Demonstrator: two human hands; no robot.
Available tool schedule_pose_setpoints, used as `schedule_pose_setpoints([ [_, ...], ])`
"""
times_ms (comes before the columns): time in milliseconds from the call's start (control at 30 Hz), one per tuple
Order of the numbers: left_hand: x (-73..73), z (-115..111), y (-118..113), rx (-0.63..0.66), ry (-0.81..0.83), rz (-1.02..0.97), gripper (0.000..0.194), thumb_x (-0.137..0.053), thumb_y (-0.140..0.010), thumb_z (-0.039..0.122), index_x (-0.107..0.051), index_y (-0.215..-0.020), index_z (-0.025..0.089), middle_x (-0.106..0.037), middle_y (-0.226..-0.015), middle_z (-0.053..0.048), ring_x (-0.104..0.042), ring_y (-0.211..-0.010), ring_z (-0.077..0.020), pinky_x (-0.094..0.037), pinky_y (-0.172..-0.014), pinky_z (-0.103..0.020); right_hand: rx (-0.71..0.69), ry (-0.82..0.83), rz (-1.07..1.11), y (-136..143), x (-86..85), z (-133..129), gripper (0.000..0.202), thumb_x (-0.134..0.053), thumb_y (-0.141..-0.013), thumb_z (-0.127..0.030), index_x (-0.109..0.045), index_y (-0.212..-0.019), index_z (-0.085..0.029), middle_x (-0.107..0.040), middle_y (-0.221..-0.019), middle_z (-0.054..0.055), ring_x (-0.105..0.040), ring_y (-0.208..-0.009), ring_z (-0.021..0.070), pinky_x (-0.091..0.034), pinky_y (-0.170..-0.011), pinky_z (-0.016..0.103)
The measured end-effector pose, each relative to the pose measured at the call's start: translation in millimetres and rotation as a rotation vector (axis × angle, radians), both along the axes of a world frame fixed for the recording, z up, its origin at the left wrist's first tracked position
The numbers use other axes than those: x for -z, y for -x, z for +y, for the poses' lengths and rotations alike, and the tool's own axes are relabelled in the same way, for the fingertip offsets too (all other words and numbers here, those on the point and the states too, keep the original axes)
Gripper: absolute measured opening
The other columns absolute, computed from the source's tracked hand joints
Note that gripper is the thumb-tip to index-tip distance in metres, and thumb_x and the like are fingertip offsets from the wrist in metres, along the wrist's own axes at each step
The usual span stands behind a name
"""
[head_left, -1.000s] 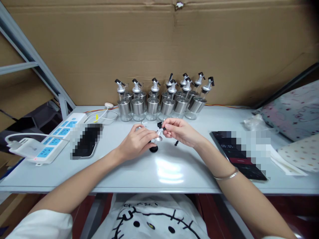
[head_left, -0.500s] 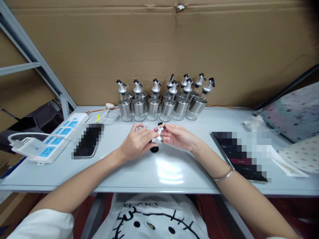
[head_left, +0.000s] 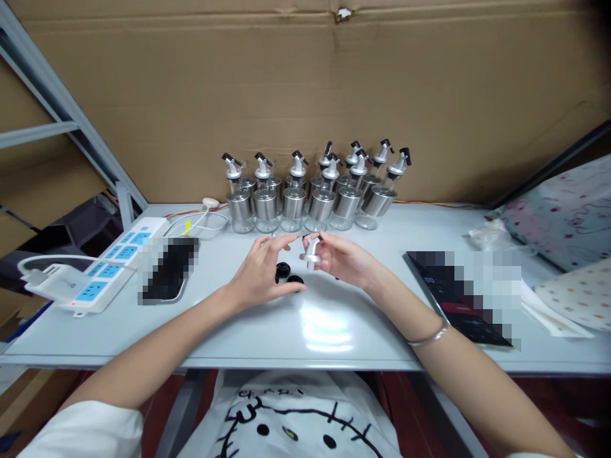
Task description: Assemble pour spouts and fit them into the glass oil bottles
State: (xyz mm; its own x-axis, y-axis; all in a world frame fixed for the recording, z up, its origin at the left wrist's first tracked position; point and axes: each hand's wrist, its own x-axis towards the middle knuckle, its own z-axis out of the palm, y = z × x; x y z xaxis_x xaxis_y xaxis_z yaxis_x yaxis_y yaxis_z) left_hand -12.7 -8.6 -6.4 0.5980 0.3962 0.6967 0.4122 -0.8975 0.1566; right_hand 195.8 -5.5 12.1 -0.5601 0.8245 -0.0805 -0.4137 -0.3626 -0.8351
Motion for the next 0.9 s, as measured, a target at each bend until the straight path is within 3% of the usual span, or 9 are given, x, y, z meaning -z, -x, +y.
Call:
schedule_pose_setpoints([
  [67,-1.2,2,2,-0.013,0.08,0.154,0.06,-0.065,-0.08,0.051,-0.044,-0.124,0.015,-0.06,-0.123,-0.016,-0.058,-0.106,-0.0273,-0.038,-0.093,-0.044,0.046,0.049,0.024,0,-1.3,1,0.02,-0.066,-0.081,-0.036,-0.066,-0.078,-0.016,-0.06,-0.068,-0.002,-0.045,-0.051,0.007,-0.045,-0.059,0.024],
  [167,-3.4,2,3,-0.006,0.12,0.339,0.032,-0.06,-0.085,0.042,-0.058,-0.105,0.017,-0.066,-0.105,-0.009,-0.056,-0.105,-0.0269,-0.034,-0.095,-0.044,0.098,0.112,0.06,-1,-1.1,4,0.023,-0.065,-0.081,-0.036,-0.062,-0.07,-0.016,-0.062,-0.074,-0.002,-0.047,-0.054,0.0072,-0.045,-0.058,0.023],
  [367,-1.0,-1,0,0.034,0.091,0.412,0.016,-0.053,-0.091,0.03,-0.064,-0.097,0.018,-0.067,-0.098,-0.005,-0.056,-0.1,-0.0225,-0.029,-0.095,-0.043,0.143,0.109,0.063,0,-0.3,6,0.025,-0.06,-0.084,-0.035,-0.061,-0.069,-0.016,-0.061,-0.074,-0.001,-0.051,-0.059,0.0091,-0.045,-0.059,0.025],
  [533,-3.1,-2,0,-0.066,0.176,0.183,0.014,-0.052,-0.094,0.027,-0.061,-0.1,0.017,-0.067,-0.098,-0.005,-0.057,-0.095,-0.0205,-0.033,-0.087,-0.039,0.24,0.065,0.084,6,-2.2,2,0.024,-0.06,-0.084,-0.034,-0.06,-0.067,-0.018,-0.06,-0.071,-0.002,-0.056,-0.063,0.011,-0.047,-0.062,0.027],
  [700,-3.2,-1,-2,-0.052,0.348,-0.135,0.015,-0.053,-0.092,0.03,-0.059,-0.097,0.017,-0.065,-0.093,-0.005,-0.058,-0.089,-0.0179,-0.046,-0.079,-0.031,0.225,0.149,0.139,10,-2.6,-2,0.024,-0.056,-0.087,-0.031,-0.059,-0.067,-0.017,-0.06,-0.069,-0.002,-0.057,-0.064,0.0114,-0.049,-0.065,0.027],
  [900,-0.2,-1,-3,0.019,0.387,-0.13,0.014,-0.051,-0.092,0.028,-0.06,-0.097,0.017,-0.064,-0.089,-0.004,-0.06,-0.084,-0.0165,-0.049,-0.079,-0.03,0.2,0.109,0.109,8,-1.2,-1,0.021,-0.059,-0.084,-0.033,-0.059,-0.07,-0.017,-0.061,-0.07,-0.001,-0.057,-0.061,0.0119,-0.05,-0.061,0.027],
])
